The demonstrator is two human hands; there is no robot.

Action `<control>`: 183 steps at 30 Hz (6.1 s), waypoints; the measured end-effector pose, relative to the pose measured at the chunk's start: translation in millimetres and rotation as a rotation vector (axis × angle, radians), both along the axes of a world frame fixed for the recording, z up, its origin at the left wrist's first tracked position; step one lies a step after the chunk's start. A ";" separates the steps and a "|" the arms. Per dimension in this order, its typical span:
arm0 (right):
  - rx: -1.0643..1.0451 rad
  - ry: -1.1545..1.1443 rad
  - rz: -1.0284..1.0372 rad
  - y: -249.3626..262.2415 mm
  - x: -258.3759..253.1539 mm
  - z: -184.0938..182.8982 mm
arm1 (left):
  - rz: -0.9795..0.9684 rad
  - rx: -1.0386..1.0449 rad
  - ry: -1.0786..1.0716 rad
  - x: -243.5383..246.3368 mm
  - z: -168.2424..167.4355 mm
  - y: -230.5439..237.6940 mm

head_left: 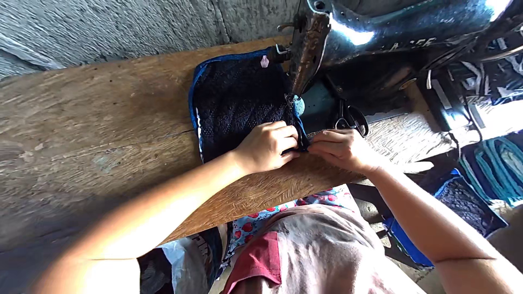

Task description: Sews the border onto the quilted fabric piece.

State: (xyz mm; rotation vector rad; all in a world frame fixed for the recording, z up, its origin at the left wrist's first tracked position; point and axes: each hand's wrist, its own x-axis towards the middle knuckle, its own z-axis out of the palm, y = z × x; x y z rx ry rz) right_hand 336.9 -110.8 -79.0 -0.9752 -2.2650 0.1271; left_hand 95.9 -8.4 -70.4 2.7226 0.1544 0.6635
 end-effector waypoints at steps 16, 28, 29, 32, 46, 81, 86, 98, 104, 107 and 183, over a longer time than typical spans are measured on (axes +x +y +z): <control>-0.311 -0.006 0.036 18.0 -19.9 26.0 | 0.159 0.000 -0.072 -0.5 -9.7 -18.1; -0.258 0.010 0.128 34.7 -2.2 22.5 | 0.197 -0.034 -0.138 -0.3 -15.5 -21.2; -0.227 0.007 0.155 36.4 -0.7 21.4 | 0.197 -0.029 -0.139 -0.3 -15.6 -21.3; -0.158 -0.010 0.214 36.5 -0.2 19.9 | 0.187 -0.013 -0.151 -0.8 -15.8 -21.5; -0.178 -0.003 0.191 23.4 2.5 11.2 | 0.193 0.046 -0.126 -1.4 -16.3 -22.9; -0.509 0.011 -0.471 7.7 -45.9 35.1 | 0.244 0.044 -0.165 -2.3 -13.4 -26.0; -0.533 0.061 -0.460 10.9 -45.7 33.3 | 0.064 0.147 -0.073 -10.2 -12.2 -16.1; -0.675 0.262 -0.617 -14.9 -40.4 34.2 | -0.087 0.201 -0.034 -10.8 -9.5 -3.8; -0.621 0.249 -0.685 -15.8 -51.1 27.8 | -0.142 0.206 -0.021 -12.2 -9.1 1.0; -0.550 0.229 -0.705 -16.9 -54.8 22.7 | -0.148 0.207 -0.015 -12.9 -8.7 1.9; 0.141 -0.074 -0.089 -11.0 -26.6 -10.2 | -0.108 -0.064 -0.049 -9.8 -9.0 11.5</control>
